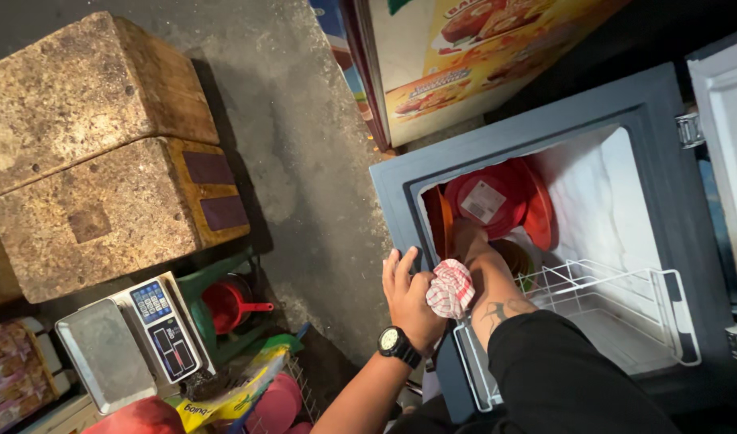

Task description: The person retrieves various plastic cups and plates from a freezer, wipes each item dry with a cloth, and places them on a dish rack. The sequence includes handling white, blue, orange, red, and brown items one at a time.

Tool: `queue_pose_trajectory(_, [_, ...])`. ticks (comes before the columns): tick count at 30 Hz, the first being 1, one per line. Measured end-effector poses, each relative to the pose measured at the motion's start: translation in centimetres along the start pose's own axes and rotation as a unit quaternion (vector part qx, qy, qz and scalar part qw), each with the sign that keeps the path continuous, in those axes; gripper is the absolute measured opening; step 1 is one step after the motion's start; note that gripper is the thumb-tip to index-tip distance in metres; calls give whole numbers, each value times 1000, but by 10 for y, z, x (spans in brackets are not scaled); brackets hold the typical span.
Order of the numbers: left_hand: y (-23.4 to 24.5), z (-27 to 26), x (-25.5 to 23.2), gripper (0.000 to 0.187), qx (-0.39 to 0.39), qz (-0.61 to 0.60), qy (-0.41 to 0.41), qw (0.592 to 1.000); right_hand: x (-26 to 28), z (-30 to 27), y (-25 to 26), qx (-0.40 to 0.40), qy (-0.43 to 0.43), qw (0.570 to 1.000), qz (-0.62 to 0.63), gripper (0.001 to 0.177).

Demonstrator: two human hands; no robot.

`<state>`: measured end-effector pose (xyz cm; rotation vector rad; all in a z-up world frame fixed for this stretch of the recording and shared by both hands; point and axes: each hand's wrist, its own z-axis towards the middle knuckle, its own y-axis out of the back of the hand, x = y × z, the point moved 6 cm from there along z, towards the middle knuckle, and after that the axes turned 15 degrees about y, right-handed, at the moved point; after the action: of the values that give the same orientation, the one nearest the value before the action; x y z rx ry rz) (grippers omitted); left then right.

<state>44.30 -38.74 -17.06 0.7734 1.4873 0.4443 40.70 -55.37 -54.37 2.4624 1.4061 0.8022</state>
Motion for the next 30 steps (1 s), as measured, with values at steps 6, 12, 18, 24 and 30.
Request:
queue_pose_trajectory(6, [-3, -1, 4, 35, -7, 0, -5, 1000, -5, 6, 4, 23, -9, 1000, -19, 54])
queue_pose_trajectory(12, [-2, -3, 6, 34, -4, 1, 10, 1000, -13, -2, 61, 45, -19, 996, -69, 55])
queue_pose_trajectory(18, [2, -8, 11, 35, 3, -40, -2, 999, -12, -80, 176, 34, -22, 995, -96, 56])
queue_pose_trajectory(24, [32, -27, 46, 26, -14, -115, 49, 992, 2, -294, 263, -230, 189, 946, 128, 83])
queue_pose_trajectory(30, [112, -102, 84, 48, -1, -300, 279, 912, 154, -419, 169, -8, 526, 607, 596, 96])
